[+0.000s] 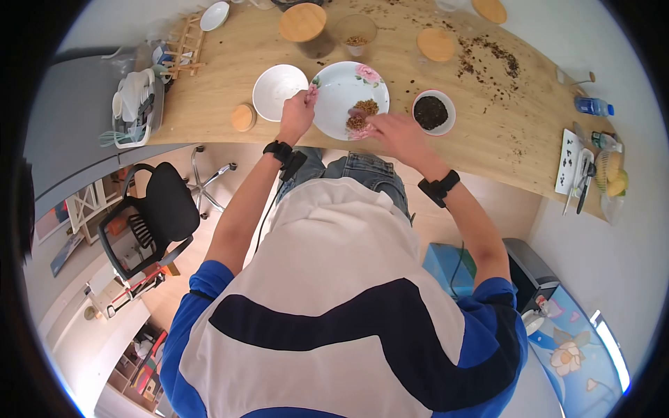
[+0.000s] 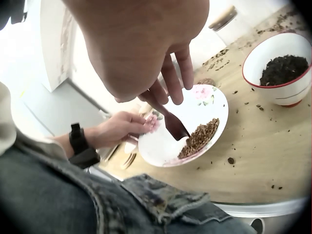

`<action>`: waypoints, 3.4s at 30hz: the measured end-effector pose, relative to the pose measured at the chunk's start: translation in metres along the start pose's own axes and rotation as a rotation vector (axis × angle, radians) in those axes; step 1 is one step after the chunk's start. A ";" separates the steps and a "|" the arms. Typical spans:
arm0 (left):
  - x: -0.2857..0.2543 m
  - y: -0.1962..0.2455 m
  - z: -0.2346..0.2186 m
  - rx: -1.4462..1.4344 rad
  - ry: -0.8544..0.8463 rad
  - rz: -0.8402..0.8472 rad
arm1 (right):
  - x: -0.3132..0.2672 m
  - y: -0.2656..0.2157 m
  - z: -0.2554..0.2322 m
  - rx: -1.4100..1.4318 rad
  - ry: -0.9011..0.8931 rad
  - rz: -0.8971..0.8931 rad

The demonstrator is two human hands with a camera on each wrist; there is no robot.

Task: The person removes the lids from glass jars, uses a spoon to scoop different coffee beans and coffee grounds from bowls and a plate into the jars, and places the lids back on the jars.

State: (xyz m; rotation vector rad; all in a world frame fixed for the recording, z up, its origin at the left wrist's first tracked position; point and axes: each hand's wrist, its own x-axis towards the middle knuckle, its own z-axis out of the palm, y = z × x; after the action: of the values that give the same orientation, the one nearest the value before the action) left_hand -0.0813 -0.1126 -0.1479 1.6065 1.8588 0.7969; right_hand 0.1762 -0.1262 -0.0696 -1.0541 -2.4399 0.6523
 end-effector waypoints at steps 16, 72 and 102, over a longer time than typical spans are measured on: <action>-0.005 0.030 -0.010 0.156 -0.047 -0.021 | 0.012 0.018 -0.014 -0.113 -0.019 -0.008; -0.001 0.017 -0.004 0.209 -0.060 -0.158 | 0.024 0.067 0.062 1.656 0.224 0.922; -0.004 0.016 0.003 0.087 -0.042 -0.142 | 0.098 0.062 -0.044 0.865 0.409 0.420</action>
State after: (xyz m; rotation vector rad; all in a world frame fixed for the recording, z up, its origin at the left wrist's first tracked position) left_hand -0.0678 -0.1146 -0.1385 1.5115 1.9761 0.6243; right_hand 0.1726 -0.0032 -0.0514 -1.1466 -1.3469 1.3077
